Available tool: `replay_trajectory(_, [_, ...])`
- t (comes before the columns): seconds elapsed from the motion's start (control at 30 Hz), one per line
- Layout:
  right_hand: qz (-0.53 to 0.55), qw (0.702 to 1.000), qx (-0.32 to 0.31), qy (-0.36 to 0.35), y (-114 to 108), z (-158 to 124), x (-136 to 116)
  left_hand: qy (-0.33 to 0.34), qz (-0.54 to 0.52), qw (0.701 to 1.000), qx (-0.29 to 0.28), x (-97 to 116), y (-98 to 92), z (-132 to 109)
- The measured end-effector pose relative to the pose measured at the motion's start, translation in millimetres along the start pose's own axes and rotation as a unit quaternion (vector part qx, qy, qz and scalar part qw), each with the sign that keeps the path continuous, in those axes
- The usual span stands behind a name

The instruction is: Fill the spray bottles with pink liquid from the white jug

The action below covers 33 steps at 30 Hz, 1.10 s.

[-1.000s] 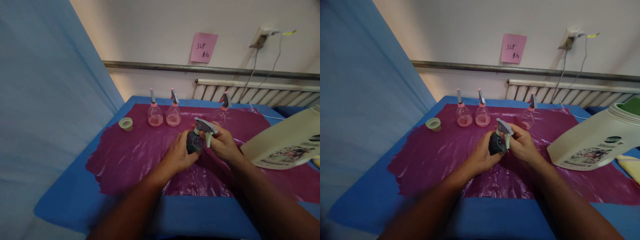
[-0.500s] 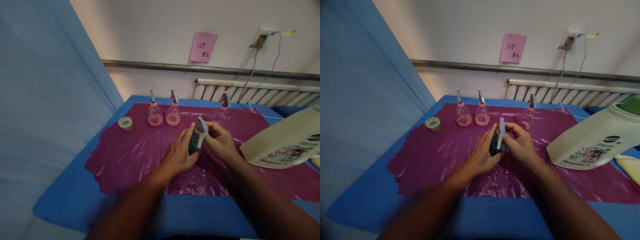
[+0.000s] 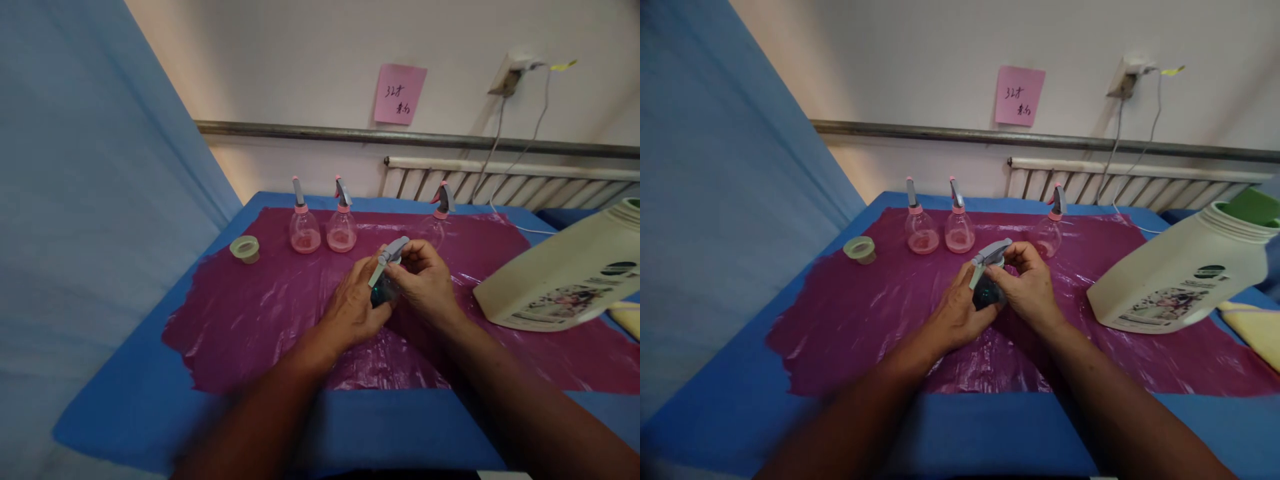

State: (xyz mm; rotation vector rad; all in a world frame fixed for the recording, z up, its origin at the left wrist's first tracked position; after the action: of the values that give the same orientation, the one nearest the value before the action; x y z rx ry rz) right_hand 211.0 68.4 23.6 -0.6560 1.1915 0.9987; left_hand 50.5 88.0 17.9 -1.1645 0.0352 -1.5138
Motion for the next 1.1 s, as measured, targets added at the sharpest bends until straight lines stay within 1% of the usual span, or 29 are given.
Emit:
replay_trajectory(0.1, [0.036, 0.999, -0.018, -0.005, 1, -2, -5, -0.004, -0.001, 1.000, -0.006, 1, -0.6, 1])
replay_trajectory(0.2, [0.066, 0.996, -0.054, -0.010, 3, -8, -12, -0.001, 0.000, 1.000, -0.014, 2, -0.2, 0])
replay_trajectory(0.27, [0.057, 0.995, -0.082, 0.001, 6, -11, -13, -0.002, 0.004, 1.000, -0.017, 1, 0.1, 0])
replay_trajectory(0.33, [0.034, 0.995, -0.096, 0.012, 8, -12, -10, -0.009, 0.008, 1.000, -0.015, 0, -0.4, 0])
replay_trajectory(0.47, [0.024, 0.996, -0.086, 0.000, 6, -9, -5, -0.008, 0.008, 1.000, -0.010, 1, -1.0, 1])
replay_trajectory(0.63, [0.019, 0.999, -0.036, -0.029, 3, -2, 1, -0.010, 0.003, 1.000, -0.006, 1, -0.6, 1])
replay_trajectory(0.77, [0.025, 0.999, -0.019, -0.017, 6, 1, 5, -0.001, -0.007, 1.000, 0.006, 1, -0.9, 0])
replay_trajectory(0.87, [0.026, 0.999, -0.035, -0.023, 8, -2, -1, -0.004, -0.005, 1.000, 0.011, -1, -1.4, 0])
replay_trajectory(0.97, [0.023, 0.997, -0.062, -0.029, 11, -10, -10, -0.004, 0.000, 1.000, 0.002, 0, -1.2, 1])
replay_trajectory(1.1, [0.027, 0.995, -0.092, 0.009, 14, -16, -10, 0.013, -0.004, 1.000, 0.007, 4, -3.3, 2])
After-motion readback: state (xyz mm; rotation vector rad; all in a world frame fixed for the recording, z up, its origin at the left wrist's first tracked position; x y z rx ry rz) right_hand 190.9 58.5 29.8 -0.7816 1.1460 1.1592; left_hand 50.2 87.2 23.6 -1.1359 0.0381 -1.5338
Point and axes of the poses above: each hand's wrist, its own z-axis towards the middle knuckle, its own y-axis out of the palm, x = y × z, the point moved 9 cm from there along z, towards the middle knuckle, and after that the axes turned 7 degrees about y, right-handed, at the moved point
